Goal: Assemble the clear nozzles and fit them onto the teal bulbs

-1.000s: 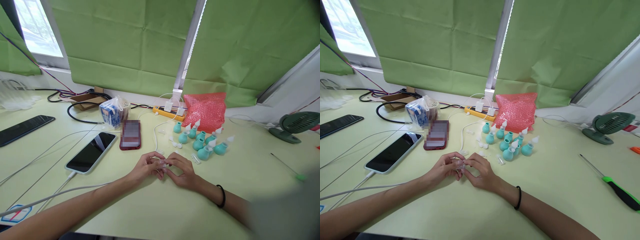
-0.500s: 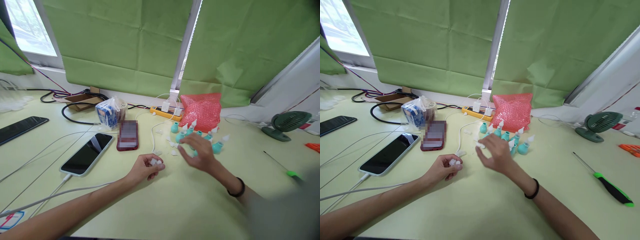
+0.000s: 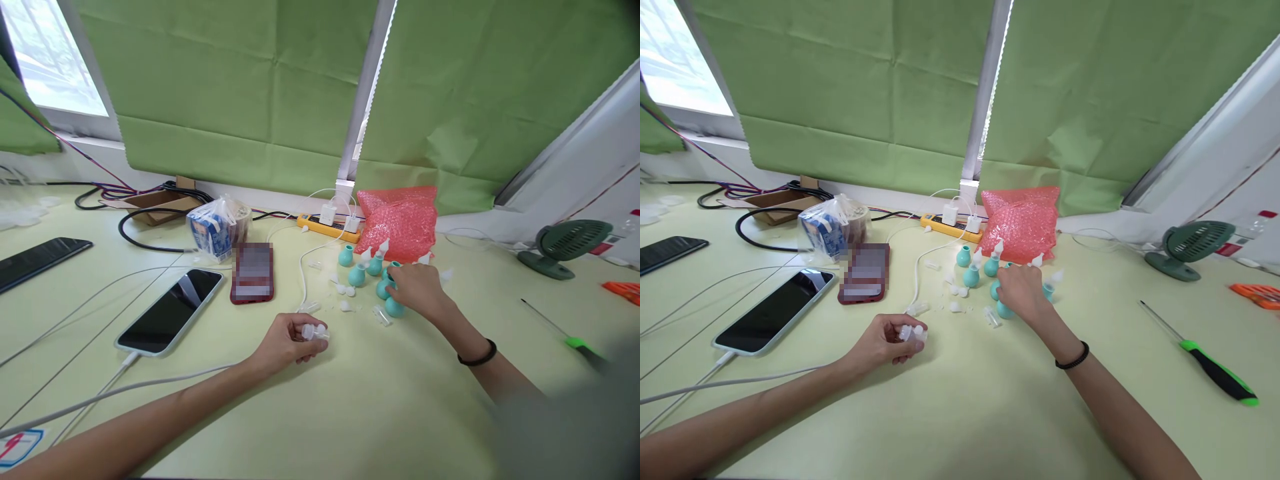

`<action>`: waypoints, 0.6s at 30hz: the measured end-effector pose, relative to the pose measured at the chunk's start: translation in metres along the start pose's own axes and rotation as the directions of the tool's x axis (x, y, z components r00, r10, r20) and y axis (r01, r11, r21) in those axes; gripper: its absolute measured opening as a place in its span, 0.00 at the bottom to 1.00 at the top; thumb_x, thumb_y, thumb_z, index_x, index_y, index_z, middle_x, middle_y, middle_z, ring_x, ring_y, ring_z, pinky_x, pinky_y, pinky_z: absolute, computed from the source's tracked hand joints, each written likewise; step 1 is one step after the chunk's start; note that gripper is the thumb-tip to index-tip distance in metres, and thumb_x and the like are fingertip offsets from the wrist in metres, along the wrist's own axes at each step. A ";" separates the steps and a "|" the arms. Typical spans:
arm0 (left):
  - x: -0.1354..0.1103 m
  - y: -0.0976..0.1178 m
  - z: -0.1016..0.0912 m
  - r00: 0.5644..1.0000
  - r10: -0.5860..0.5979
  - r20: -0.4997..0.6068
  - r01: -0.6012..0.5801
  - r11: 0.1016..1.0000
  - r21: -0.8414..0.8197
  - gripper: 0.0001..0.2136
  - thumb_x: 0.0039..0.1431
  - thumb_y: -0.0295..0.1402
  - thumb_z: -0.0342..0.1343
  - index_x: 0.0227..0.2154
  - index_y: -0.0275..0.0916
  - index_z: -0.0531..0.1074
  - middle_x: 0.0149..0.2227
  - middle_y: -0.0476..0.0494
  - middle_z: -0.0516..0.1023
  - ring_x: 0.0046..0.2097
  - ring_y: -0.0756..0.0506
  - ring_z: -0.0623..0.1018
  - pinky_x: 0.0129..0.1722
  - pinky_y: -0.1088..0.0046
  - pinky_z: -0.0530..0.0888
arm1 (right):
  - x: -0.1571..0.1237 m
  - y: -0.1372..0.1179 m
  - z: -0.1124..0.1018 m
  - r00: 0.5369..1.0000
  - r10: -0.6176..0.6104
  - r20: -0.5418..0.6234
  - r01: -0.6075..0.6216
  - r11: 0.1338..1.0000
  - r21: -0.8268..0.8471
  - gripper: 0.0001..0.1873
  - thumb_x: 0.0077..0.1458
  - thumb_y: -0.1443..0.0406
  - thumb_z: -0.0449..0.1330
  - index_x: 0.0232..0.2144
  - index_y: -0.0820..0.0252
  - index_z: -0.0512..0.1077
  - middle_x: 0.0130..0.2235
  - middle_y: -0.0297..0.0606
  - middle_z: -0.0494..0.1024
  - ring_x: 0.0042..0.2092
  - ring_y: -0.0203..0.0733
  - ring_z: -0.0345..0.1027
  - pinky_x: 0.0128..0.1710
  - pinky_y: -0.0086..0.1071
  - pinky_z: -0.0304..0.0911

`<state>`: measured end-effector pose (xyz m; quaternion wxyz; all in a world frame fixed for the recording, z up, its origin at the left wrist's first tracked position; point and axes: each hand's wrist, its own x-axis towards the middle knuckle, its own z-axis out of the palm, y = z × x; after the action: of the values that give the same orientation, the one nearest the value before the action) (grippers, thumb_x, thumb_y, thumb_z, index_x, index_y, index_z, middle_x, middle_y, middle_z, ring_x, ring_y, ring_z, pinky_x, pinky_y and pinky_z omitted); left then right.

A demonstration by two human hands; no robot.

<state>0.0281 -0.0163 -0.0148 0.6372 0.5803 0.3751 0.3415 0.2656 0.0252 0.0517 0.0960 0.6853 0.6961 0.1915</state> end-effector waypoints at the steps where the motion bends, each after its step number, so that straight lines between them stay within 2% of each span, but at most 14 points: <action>1: 0.000 0.000 0.000 1.000 -0.005 -0.001 0.005 1.000 0.006 0.12 0.39 0.31 0.61 0.29 0.30 0.70 0.15 0.54 0.65 0.16 0.57 0.62 0.15 0.82 0.60 | 0.000 0.001 0.001 1.000 -0.003 0.001 0.003 1.000 0.002 0.10 0.46 0.64 0.52 0.28 0.64 0.71 0.29 0.45 0.74 0.33 0.50 0.68 0.25 0.31 0.51; 4: -0.001 0.002 0.001 1.000 -0.010 -0.021 0.010 1.000 0.014 0.12 0.37 0.31 0.61 0.28 0.31 0.72 0.16 0.54 0.64 0.17 0.57 0.61 0.15 0.82 0.60 | 0.002 0.003 0.001 1.000 -0.004 -0.003 0.005 1.000 0.022 0.10 0.45 0.64 0.53 0.29 0.62 0.70 0.29 0.44 0.74 0.32 0.49 0.68 0.24 0.30 0.49; 7: -0.001 0.003 0.001 0.999 0.020 -0.041 -0.021 1.000 -0.004 0.13 0.38 0.32 0.61 0.29 0.31 0.72 0.21 0.51 0.67 0.21 0.56 0.63 0.18 0.81 0.64 | 0.000 0.006 -0.004 1.000 -0.017 -0.008 0.017 0.998 0.059 0.09 0.44 0.63 0.54 0.30 0.59 0.70 0.29 0.39 0.74 0.31 0.45 0.68 0.22 0.28 0.47; 9: -0.001 0.003 0.002 0.997 0.059 -0.048 -0.060 0.997 -0.037 0.13 0.40 0.33 0.60 0.30 0.31 0.72 0.26 0.48 0.68 0.25 0.53 0.66 0.24 0.78 0.68 | -0.005 0.008 -0.012 0.998 -0.036 -0.060 0.042 0.992 0.118 0.09 0.44 0.62 0.54 0.29 0.57 0.70 0.27 0.36 0.74 0.30 0.43 0.67 0.21 0.27 0.46; 11: 0.000 0.003 0.001 0.994 0.091 -0.059 -0.094 0.994 -0.052 0.13 0.42 0.35 0.59 0.31 0.31 0.71 0.27 0.46 0.69 0.28 0.51 0.68 0.28 0.75 0.69 | -0.014 0.005 -0.022 0.983 -0.063 -0.172 0.103 0.967 0.232 0.09 0.43 0.61 0.55 0.29 0.58 0.70 0.26 0.35 0.74 0.29 0.41 0.67 0.22 0.27 0.48; 14: 0.000 0.002 0.001 0.985 0.149 -0.084 -0.149 0.989 0.005 0.13 0.47 0.38 0.55 0.30 0.32 0.69 0.23 0.48 0.66 0.26 0.52 0.65 0.24 0.77 0.67 | -0.029 -0.008 -0.033 0.929 -0.179 -0.325 0.316 0.842 0.438 0.08 0.42 0.62 0.57 0.27 0.60 0.70 0.25 0.34 0.73 0.27 0.38 0.66 0.24 0.27 0.52; 16: -0.001 0.001 0.001 0.973 0.208 -0.096 -0.202 0.977 0.062 0.13 0.49 0.41 0.52 0.27 0.33 0.67 0.21 0.51 0.62 0.23 0.54 0.62 0.21 0.78 0.63 | -0.038 -0.022 -0.033 0.883 -0.295 -0.365 0.461 0.695 0.552 0.08 0.42 0.62 0.58 0.26 0.61 0.69 0.24 0.34 0.73 0.26 0.35 0.65 0.25 0.26 0.55; 18: -0.002 0.000 0.001 0.962 0.256 -0.098 -0.243 0.962 0.124 0.15 0.52 0.43 0.48 0.22 0.34 0.63 0.20 0.52 0.58 0.22 0.54 0.59 0.20 0.79 0.59 | -0.044 -0.040 -0.028 0.846 -0.361 -0.392 0.533 0.556 0.638 0.07 0.42 0.63 0.59 0.25 0.62 0.68 0.23 0.33 0.72 0.25 0.34 0.64 0.25 0.26 0.56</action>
<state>0.0276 -0.0186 -0.0149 0.5333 0.6372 0.3528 0.4302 0.2201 -0.0221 0.0557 -0.2138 0.4396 0.8704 -0.0583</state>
